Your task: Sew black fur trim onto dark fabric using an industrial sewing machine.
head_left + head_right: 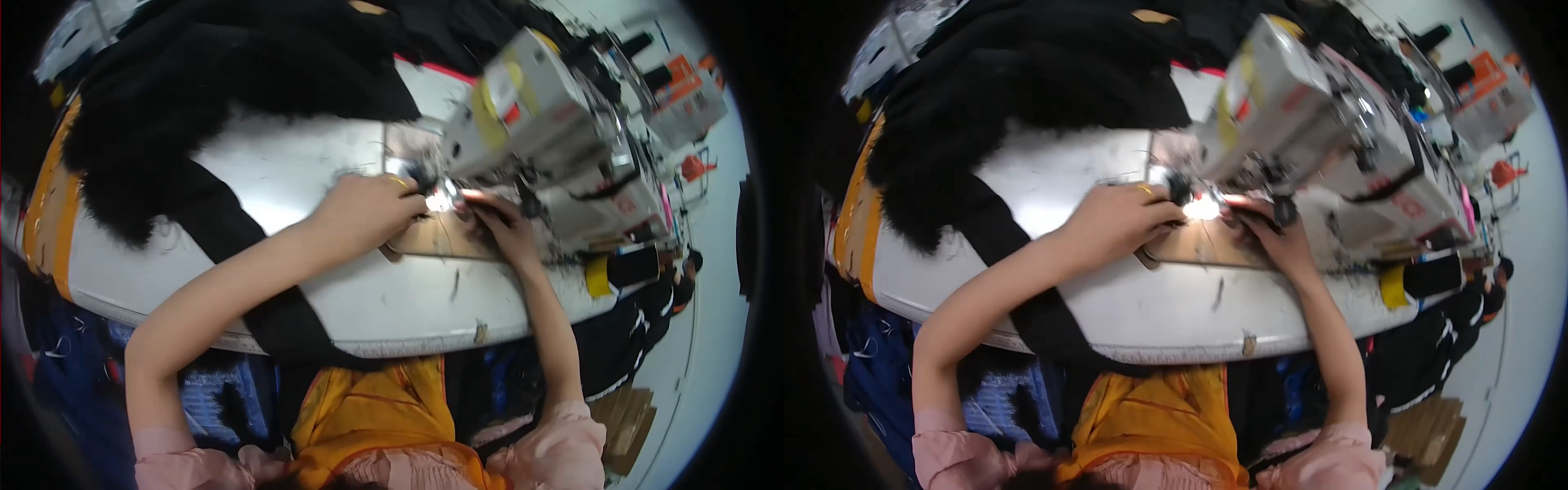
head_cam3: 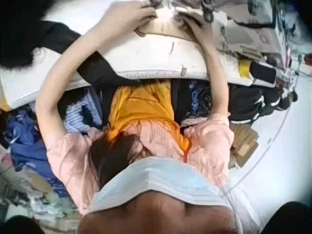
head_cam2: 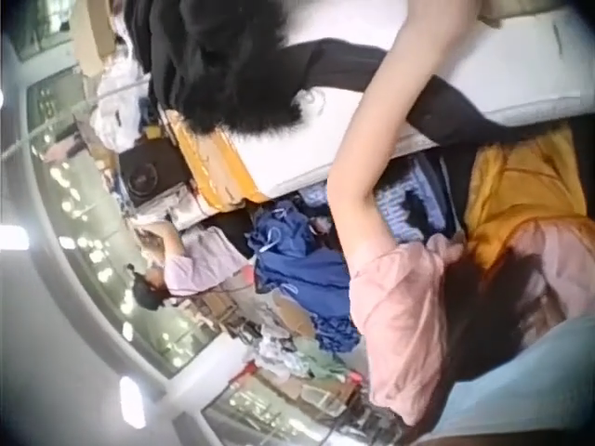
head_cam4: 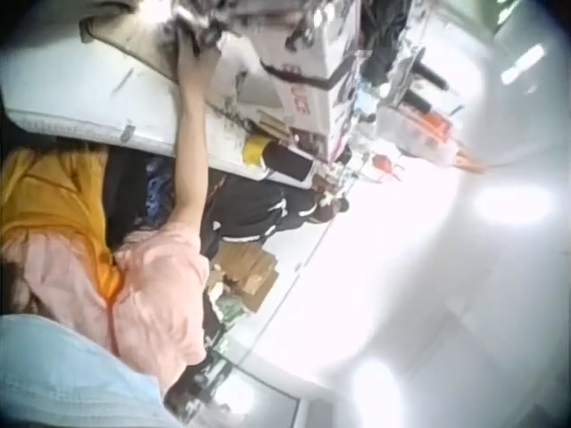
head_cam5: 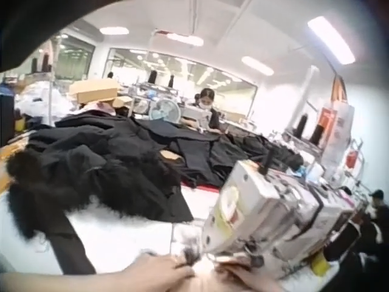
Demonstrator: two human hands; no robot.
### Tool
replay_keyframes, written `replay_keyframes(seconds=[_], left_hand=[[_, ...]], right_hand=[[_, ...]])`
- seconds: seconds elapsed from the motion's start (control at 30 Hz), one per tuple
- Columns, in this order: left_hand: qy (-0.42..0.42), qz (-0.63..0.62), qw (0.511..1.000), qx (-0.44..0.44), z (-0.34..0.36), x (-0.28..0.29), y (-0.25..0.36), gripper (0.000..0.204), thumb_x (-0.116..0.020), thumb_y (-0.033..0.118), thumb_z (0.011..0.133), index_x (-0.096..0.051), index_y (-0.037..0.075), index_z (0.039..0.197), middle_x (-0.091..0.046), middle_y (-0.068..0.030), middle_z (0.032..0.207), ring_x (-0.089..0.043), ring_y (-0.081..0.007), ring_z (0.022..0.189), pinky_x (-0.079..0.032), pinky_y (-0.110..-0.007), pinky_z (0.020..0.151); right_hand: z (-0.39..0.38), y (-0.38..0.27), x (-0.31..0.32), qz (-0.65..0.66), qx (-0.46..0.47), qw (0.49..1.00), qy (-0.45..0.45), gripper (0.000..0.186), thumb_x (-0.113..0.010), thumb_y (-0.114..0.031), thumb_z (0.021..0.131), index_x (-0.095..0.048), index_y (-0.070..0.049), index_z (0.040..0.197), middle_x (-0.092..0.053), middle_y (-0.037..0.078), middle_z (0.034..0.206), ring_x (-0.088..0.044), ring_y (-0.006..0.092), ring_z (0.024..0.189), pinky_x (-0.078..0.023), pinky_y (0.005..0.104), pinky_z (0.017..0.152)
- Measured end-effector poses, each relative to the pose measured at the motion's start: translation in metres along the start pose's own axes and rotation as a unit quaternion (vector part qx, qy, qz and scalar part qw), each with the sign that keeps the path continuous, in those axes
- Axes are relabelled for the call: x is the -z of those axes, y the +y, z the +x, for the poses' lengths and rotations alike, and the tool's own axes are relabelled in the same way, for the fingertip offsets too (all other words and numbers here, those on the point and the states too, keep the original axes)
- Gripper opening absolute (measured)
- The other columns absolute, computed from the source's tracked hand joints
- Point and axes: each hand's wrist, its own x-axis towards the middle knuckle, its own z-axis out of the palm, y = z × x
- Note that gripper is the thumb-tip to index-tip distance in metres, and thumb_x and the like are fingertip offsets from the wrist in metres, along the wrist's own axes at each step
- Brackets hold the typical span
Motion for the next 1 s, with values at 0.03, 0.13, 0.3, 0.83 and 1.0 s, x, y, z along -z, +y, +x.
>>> replay_keyframes(seconds=[0.03,0.13,0.3,0.83,1.0], left_hand=[[0.001,-0.087,0.996,0.000,-0.005,0.005,0.005,0.025,-0.061,0.019,0.080,-0.062,0.009,0.103,-0.062,-0.0067,0.099,-0.062,-0.0253,0.085,-0.050,-0.036,0.067],[-0.006,-0.222,0.974,-0.044,-0.015,0.012,0.011,0.042,-0.063,0.011,0.077,-0.056,0.010,0.119,-0.060,-0.0123,0.101,-0.057,-0.0291,0.093,-0.047,-0.036,0.078],[-0.052,-0.053,0.997,-0.030,-0.006,0.009,0.022,0.043,-0.063,0.009,0.071,-0.059,0.009,0.113,-0.056,-0.0130,0.100,-0.056,-0.0266,0.092,-0.047,-0.033,0.078],[0.123,-0.076,0.989,-0.016,0.028,-0.011,-0.007,0.020,-0.068,0.010,0.074,-0.065,0.013,0.094,-0.059,-0.0018,0.086,-0.061,-0.0212,0.075,-0.050,-0.030,0.062],[0.118,-0.098,0.988,0.018,0.028,-0.011,-0.005,0.021,-0.070,0.010,0.072,-0.064,0.013,0.092,-0.060,-0.0009,0.086,-0.062,-0.0195,0.076,-0.050,-0.029,0.061]], right_hand=[[-0.006,-0.008,-0.002,-0.001,0.026,0.999,-0.026,0.025,-0.054,-0.007,0.089,-0.061,-0.002,0.112,-0.062,0.006,0.111,-0.058,0.0142,0.100,-0.044,0.0258,0.087],[-0.018,-0.023,-0.002,-0.061,0.096,0.989,-0.090,0.037,-0.050,-0.004,0.084,-0.055,-0.002,0.121,-0.060,0.007,0.117,-0.053,0.0177,0.113,-0.035,0.0309,0.101],[-0.022,-0.029,0.003,-0.165,0.098,0.969,-0.153,0.054,-0.052,-0.009,0.073,-0.052,-0.014,0.127,-0.060,0.009,0.113,-0.061,0.0205,0.091,-0.045,0.0315,0.087],[0.017,-0.001,-0.001,-0.259,0.283,0.920,-0.077,0.021,-0.070,-0.013,0.073,-0.066,-0.013,0.093,-0.059,0.001,0.087,-0.059,0.0196,0.078,-0.047,0.0316,0.070],[0.020,-0.002,-0.015,-0.253,0.165,0.953,-0.001,0.033,-0.072,-0.030,0.076,-0.063,-0.011,0.102,-0.055,0.004,0.073,-0.054,0.0156,0.064,-0.044,0.0285,0.059]])
